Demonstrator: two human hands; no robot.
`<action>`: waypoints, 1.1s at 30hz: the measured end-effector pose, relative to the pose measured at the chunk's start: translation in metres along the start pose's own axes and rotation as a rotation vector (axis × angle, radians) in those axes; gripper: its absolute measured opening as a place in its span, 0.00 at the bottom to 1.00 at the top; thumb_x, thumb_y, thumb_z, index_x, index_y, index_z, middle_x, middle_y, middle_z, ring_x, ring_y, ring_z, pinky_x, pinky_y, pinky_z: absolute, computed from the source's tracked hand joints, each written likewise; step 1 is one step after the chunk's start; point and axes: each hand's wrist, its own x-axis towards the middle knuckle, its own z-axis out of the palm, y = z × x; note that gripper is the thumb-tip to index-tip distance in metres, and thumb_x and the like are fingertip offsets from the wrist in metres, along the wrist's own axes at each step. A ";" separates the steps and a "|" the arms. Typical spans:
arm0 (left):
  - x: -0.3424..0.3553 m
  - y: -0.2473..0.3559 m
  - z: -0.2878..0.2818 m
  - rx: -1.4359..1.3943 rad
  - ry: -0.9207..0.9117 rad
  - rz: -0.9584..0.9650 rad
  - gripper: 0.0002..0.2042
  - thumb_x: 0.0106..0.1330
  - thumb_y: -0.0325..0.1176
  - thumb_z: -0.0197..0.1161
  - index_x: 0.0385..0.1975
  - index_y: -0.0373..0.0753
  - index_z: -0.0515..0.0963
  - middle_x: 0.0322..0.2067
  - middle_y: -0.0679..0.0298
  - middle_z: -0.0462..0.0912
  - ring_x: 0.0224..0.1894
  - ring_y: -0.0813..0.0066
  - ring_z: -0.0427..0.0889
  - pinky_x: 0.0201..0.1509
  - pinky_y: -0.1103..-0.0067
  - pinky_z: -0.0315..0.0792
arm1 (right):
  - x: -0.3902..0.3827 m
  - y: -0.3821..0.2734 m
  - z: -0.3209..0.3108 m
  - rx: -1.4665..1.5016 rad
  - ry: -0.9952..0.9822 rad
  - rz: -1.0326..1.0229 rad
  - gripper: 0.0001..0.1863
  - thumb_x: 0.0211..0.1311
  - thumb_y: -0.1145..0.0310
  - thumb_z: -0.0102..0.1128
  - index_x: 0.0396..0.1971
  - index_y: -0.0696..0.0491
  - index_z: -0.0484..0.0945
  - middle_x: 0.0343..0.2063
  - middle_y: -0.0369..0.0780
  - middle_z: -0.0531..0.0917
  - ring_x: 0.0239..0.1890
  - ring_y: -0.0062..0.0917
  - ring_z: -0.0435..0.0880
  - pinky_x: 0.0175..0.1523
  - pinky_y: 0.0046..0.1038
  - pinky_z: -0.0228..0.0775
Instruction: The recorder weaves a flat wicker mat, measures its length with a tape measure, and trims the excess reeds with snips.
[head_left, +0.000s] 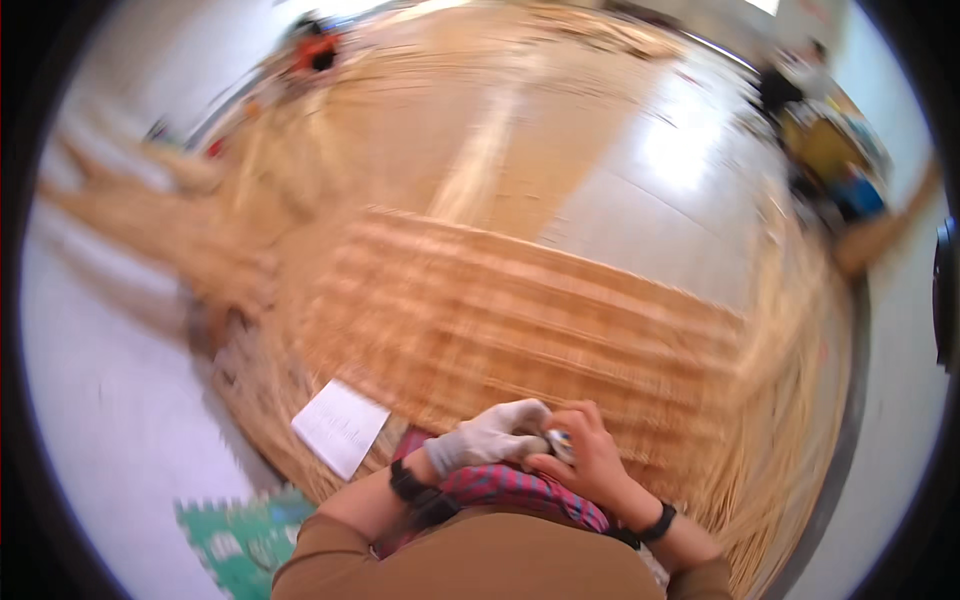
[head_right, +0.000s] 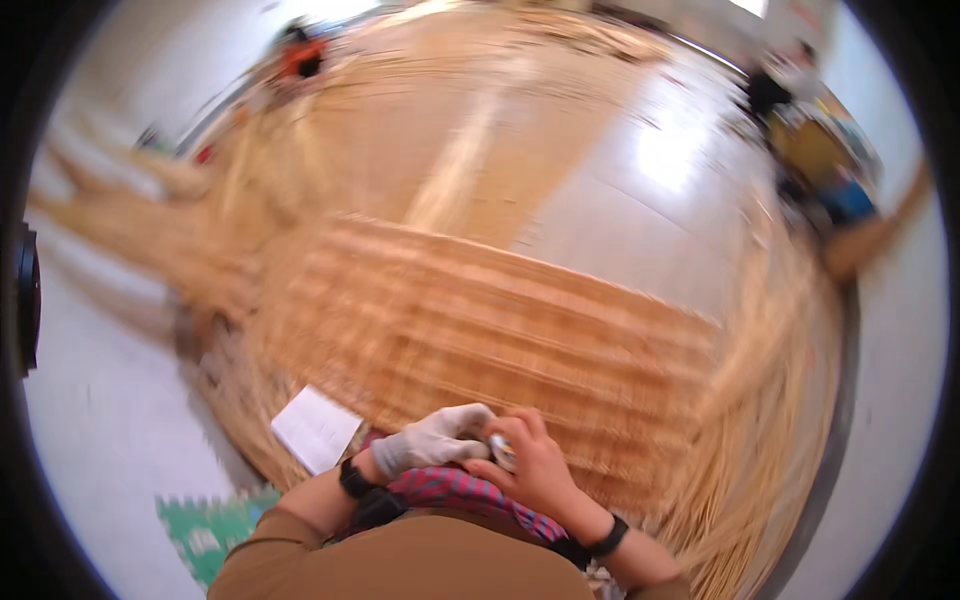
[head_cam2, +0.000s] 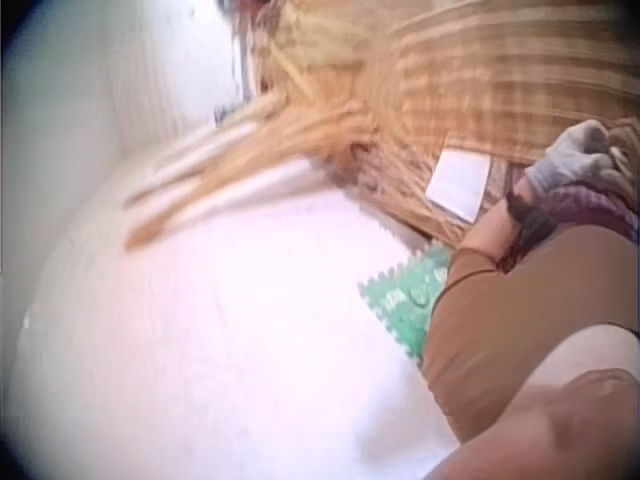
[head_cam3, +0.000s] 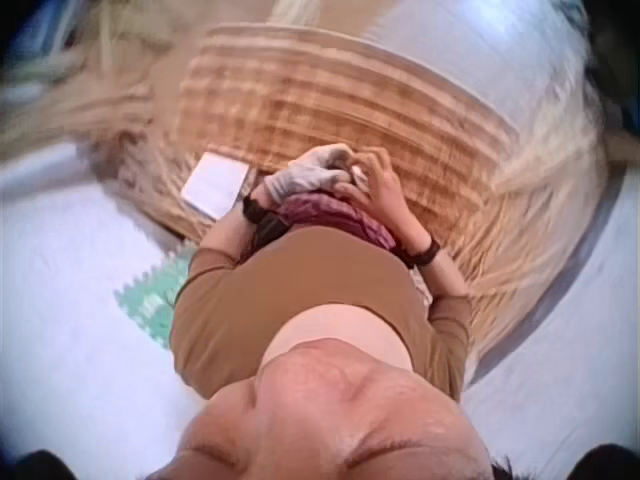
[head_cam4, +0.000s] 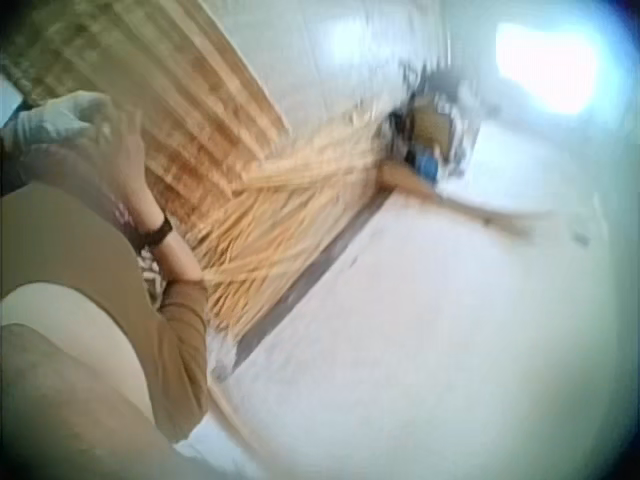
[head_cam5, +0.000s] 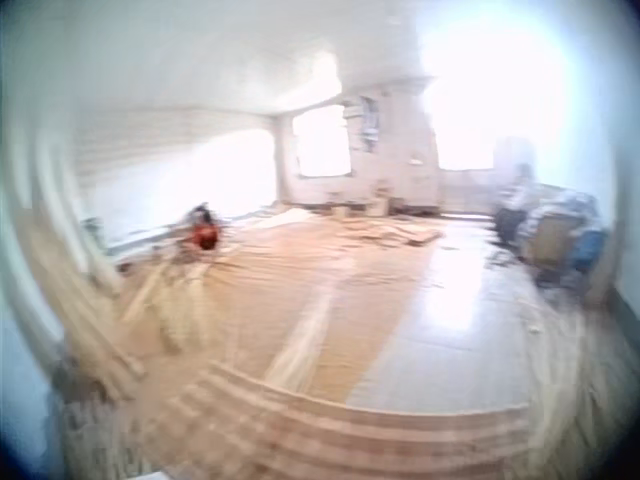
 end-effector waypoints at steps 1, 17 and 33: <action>-0.009 -0.003 -0.011 0.010 0.049 0.015 0.10 0.74 0.36 0.65 0.44 0.38 0.75 0.33 0.68 0.81 0.32 0.82 0.80 0.36 0.82 0.77 | 0.008 -0.006 0.008 -0.010 0.035 -0.037 0.21 0.63 0.54 0.71 0.47 0.52 0.77 0.47 0.47 0.78 0.45 0.46 0.82 0.45 0.41 0.79; -0.212 0.027 -0.266 1.428 1.484 -0.070 0.31 0.70 0.60 0.61 0.66 0.47 0.73 0.46 0.54 0.88 0.51 0.57 0.85 0.72 0.57 0.60 | 0.012 0.047 0.012 0.314 -0.219 0.630 0.14 0.80 0.60 0.54 0.41 0.56 0.82 0.28 0.29 0.78 0.30 0.13 0.73 0.37 0.23 0.69; -0.183 0.057 -0.275 1.241 1.052 -0.509 0.49 0.64 0.79 0.40 0.73 0.41 0.64 0.41 0.48 0.89 0.57 0.52 0.83 0.80 0.49 0.36 | -0.027 0.085 0.057 0.272 0.103 0.603 0.15 0.80 0.63 0.53 0.38 0.55 0.85 0.21 0.34 0.79 0.19 0.16 0.73 0.26 0.21 0.65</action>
